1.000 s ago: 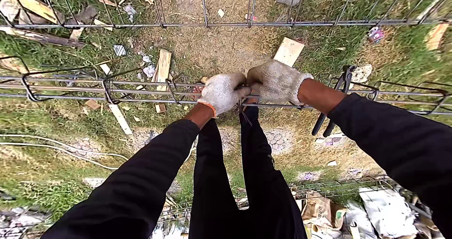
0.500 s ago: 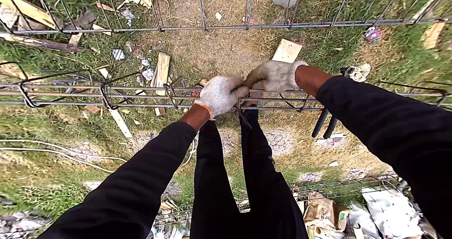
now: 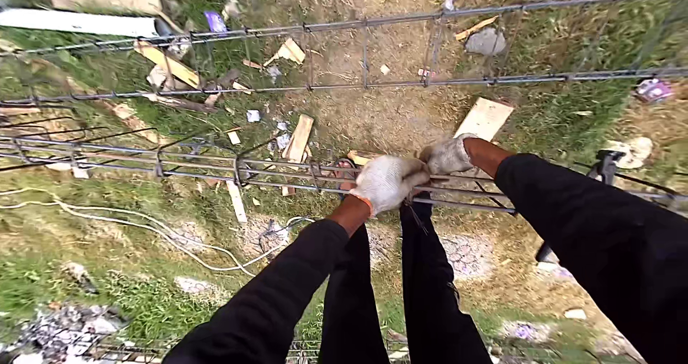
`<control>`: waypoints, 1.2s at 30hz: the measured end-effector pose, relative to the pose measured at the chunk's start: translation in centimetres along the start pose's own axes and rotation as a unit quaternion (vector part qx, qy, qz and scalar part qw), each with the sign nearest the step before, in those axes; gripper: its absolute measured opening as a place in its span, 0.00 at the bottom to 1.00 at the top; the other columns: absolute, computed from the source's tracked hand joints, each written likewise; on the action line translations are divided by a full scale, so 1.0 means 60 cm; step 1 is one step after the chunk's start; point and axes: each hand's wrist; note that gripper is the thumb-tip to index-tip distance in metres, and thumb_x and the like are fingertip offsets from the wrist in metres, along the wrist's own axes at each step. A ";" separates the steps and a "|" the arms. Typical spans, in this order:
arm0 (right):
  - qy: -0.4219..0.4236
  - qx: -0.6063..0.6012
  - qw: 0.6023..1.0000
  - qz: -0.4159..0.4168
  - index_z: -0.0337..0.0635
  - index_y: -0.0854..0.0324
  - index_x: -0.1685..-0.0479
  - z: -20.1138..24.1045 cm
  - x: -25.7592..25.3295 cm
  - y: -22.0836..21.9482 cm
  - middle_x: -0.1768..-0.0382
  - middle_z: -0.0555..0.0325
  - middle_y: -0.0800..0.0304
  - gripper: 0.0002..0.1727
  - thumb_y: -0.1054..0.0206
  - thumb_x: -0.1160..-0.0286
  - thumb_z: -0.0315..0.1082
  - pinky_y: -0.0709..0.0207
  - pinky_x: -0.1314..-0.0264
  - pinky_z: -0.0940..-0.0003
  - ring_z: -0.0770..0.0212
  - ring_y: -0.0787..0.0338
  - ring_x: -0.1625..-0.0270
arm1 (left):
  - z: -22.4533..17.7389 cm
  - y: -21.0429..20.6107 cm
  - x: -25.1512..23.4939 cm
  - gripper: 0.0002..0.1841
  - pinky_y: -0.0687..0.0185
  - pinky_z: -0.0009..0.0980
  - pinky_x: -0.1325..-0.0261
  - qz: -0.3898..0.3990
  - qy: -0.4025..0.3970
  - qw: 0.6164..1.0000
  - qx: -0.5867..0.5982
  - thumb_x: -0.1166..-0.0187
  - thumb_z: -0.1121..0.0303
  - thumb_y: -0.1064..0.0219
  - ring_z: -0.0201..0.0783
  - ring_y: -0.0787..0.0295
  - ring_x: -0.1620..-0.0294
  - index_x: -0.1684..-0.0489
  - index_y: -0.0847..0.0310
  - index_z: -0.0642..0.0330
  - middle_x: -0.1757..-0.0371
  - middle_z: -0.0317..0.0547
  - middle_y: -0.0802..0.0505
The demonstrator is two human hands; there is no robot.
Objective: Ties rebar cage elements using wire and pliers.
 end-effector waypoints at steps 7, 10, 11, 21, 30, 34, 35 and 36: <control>0.003 -0.041 0.998 -0.055 0.40 0.10 0.57 -0.034 -0.015 -0.024 0.62 0.47 0.08 0.14 0.31 0.22 0.43 0.17 0.55 0.45 0.52 0.09 0.60 | 0.004 0.014 -0.017 0.10 0.10 0.45 0.47 0.023 0.004 0.997 0.067 0.19 0.52 0.32 0.28 0.07 0.58 0.57 0.05 0.42 0.61 0.29 0.04; -0.074 -0.002 0.997 0.010 0.37 0.21 0.28 0.012 -0.018 -0.014 0.31 0.39 0.17 0.21 0.41 0.10 0.41 0.32 0.24 0.40 0.43 0.19 0.27 | 0.002 0.027 -0.021 0.10 0.12 0.38 0.54 0.052 -0.008 0.993 0.103 0.19 0.56 0.30 0.27 0.10 0.64 0.59 0.06 0.49 0.65 0.32 0.05; -0.050 -0.016 0.998 -0.046 0.36 0.17 0.33 -0.002 -0.035 -0.032 0.36 0.39 0.13 0.20 0.38 0.13 0.42 0.27 0.27 0.39 0.43 0.15 0.32 | 0.002 0.032 -0.024 0.10 0.12 0.35 0.54 0.063 -0.012 0.993 0.103 0.18 0.56 0.31 0.25 0.10 0.64 0.59 0.06 0.48 0.65 0.31 0.05; -0.016 0.022 0.985 -0.172 0.42 0.10 0.50 0.014 0.031 -0.014 0.52 0.41 0.08 0.14 0.30 0.24 0.41 0.23 0.43 0.29 0.38 0.10 0.44 | -0.006 0.057 -0.047 0.11 0.15 0.32 0.55 0.142 -0.050 0.987 0.047 0.15 0.56 0.37 0.24 0.12 0.63 0.57 0.09 0.46 0.63 0.30 0.07; 0.083 -0.159 0.931 -0.318 0.55 0.09 0.41 0.047 0.152 -0.060 0.49 0.65 0.05 0.14 0.35 0.21 0.39 0.16 0.36 0.57 0.69 0.08 0.46 | -0.007 0.055 -0.050 0.07 0.15 0.29 0.67 0.137 0.080 0.958 0.237 0.21 0.71 0.38 0.31 0.13 0.69 0.50 0.21 0.57 0.63 0.41 0.11; 0.109 -0.193 0.897 -0.382 0.53 0.07 0.52 0.050 0.119 -0.087 0.56 0.67 0.04 0.11 0.33 0.19 0.44 0.14 0.42 0.62 0.72 0.08 0.53 | 0.000 0.045 -0.054 0.09 0.15 0.30 0.60 0.126 0.069 0.978 0.149 0.19 0.69 0.37 0.29 0.13 0.63 0.45 0.20 0.52 0.58 0.39 0.10; 0.107 -0.195 0.892 -0.394 0.52 0.07 0.52 0.051 0.114 -0.091 0.57 0.66 0.05 0.11 0.34 0.18 0.43 0.15 0.43 0.62 0.71 0.08 0.54 | 0.002 0.043 -0.057 0.10 0.14 0.30 0.62 0.132 0.067 0.978 0.146 0.18 0.68 0.38 0.29 0.13 0.64 0.43 0.20 0.51 0.57 0.39 0.10; 0.100 -0.192 0.888 -0.406 0.53 0.08 0.53 0.053 0.111 -0.094 0.58 0.66 0.06 0.11 0.36 0.17 0.43 0.16 0.44 0.61 0.70 0.09 0.54 | 0.004 0.042 -0.059 0.10 0.15 0.28 0.68 0.137 0.071 0.975 0.158 0.17 0.69 0.39 0.29 0.14 0.69 0.42 0.21 0.51 0.59 0.40 0.10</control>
Point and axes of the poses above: each hand's wrist, its own x-axis away from the middle knuckle, its own y-axis out of the back of the hand, z = x × y
